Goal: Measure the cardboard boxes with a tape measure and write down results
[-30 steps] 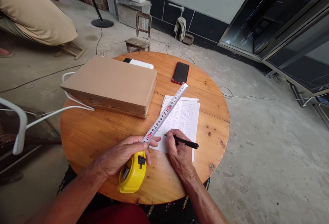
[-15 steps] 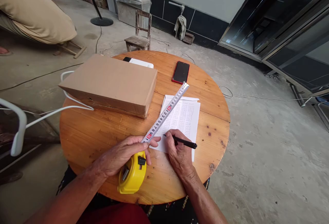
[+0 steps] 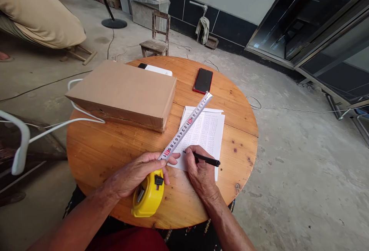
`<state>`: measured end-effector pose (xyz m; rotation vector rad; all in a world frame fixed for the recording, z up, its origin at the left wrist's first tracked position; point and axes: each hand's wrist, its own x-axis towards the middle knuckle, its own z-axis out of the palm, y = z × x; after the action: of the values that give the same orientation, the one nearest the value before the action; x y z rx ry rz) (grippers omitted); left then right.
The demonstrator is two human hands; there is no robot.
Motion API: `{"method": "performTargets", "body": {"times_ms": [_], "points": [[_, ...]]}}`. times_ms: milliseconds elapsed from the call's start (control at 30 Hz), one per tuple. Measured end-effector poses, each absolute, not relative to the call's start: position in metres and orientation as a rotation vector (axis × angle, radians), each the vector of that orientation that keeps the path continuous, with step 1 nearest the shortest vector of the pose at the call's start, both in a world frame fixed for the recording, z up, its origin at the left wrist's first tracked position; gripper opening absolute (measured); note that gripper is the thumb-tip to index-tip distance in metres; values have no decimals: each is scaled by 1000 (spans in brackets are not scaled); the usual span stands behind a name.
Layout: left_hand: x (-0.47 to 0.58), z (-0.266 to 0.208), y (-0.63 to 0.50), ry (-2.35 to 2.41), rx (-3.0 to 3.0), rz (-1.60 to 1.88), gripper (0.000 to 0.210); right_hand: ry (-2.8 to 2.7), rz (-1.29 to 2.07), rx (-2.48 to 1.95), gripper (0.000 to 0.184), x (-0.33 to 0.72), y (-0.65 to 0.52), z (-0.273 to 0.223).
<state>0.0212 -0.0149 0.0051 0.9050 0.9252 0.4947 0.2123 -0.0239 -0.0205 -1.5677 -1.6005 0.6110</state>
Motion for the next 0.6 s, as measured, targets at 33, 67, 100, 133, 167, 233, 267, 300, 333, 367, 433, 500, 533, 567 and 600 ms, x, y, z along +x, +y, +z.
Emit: {"method": "performTargets", "body": {"times_ms": [33, 67, 100, 133, 167, 233, 267, 300, 333, 367, 433, 500, 533, 567, 600], "points": [[21, 6, -15, 933, 900, 489, 33, -1598, 616, -1569, 23, 212, -24, -20], [21, 7, -15, 940, 894, 484, 34, -1594, 617, -1572, 23, 212, -24, -19], [22, 8, -15, 945, 889, 482, 34, -1590, 612, -1576, 23, 212, -24, -19], [22, 8, -15, 947, 883, 481, 35, -1589, 603, -1580, 23, 212, -24, -19], [22, 9, -15, 944, 881, 485, 34, -1591, 591, -1585, 23, 212, -24, -18], [22, 9, -15, 933, 886, 500, 33, -1596, 575, -1591, 23, 212, -24, -19], [22, 8, -15, 927, 889, 506, 32, -1595, 581, -1592, 23, 212, -24, -19], [22, 8, -15, 926, 888, 510, 32, -1587, 597, -1592, 24, 212, -24, -20], [22, 8, -15, 927, 881, 511, 32, -1570, 618, -1593, 24, 213, -24, -20], [22, 7, -15, 929, 870, 511, 32, -1548, 638, -1596, 24, 214, -24, -21], [22, 7, -15, 929, 848, 506, 33, -1502, 659, -1605, 24, 216, -24, -22], [22, 6, -15, 924, 842, 504, 33, -1477, 649, -1609, 24, 218, -25, -23], [22, 7, -15, 922, 845, 503, 33, -1474, 642, -1610, 24, 219, -25, -23], [22, 7, -16, 922, 849, 502, 32, -1475, 637, -1610, 24, 220, -25, -23], [22, 7, -16, 923, 854, 501, 32, -1477, 632, -1610, 24, 220, -25, -23]]}}
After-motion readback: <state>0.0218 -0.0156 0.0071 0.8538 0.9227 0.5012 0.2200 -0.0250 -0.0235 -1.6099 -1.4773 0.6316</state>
